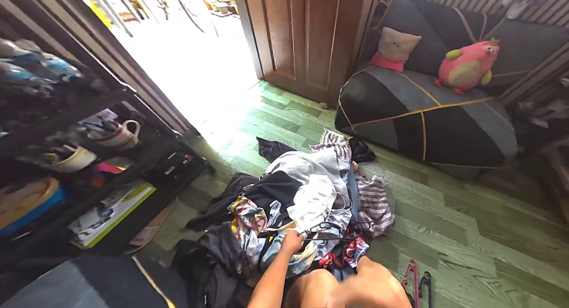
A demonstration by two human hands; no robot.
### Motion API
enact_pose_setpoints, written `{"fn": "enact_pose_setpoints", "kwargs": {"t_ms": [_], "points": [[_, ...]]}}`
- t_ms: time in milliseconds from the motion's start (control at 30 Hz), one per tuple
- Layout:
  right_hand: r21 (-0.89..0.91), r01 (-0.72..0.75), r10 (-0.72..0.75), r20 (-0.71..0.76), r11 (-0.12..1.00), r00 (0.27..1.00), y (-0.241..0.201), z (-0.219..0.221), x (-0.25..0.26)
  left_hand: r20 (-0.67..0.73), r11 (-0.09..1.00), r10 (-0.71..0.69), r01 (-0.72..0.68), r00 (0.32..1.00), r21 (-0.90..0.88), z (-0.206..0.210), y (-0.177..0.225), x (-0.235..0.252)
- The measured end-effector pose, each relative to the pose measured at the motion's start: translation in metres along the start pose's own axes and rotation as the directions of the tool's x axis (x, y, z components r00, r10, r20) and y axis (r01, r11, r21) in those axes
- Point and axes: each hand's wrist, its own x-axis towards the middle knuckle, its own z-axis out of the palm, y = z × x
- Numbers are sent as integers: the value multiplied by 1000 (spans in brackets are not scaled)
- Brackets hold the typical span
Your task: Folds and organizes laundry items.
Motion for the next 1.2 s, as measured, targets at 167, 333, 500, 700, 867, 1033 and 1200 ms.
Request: {"fn": "enact_pose_setpoints", "kwargs": {"t_ms": [167,333,500,700,867,1033,1200], "points": [[-494,-745,840,-52,448,540,115,-37,-32,205,887,-45,134,978,-443,-2,8,-41],[-717,-626,846,-97,306,524,150,-24,-22,437,660,25,314,899,-683,-51,-12,-98],[-680,-566,678,-136,467,723,134,-6,-9,427,694,292,118,856,-710,-80,-9,-145],[797,-412,696,-16,442,718,90,-20,-58,220,576,644,-275,732,-770,-85,13,-225],[784,-340,433,101,519,896,21,-40,-109,198,547,799,-549,569,-632,-82,30,-285],[528,-454,378,251,718,891,-65,-31,-148,330,503,864,-651,379,-569,-60,40,-340],[423,-315,252,199,850,947,-111,0,-192,223,368,929,-683,295,-630,-16,39,-341]]}}
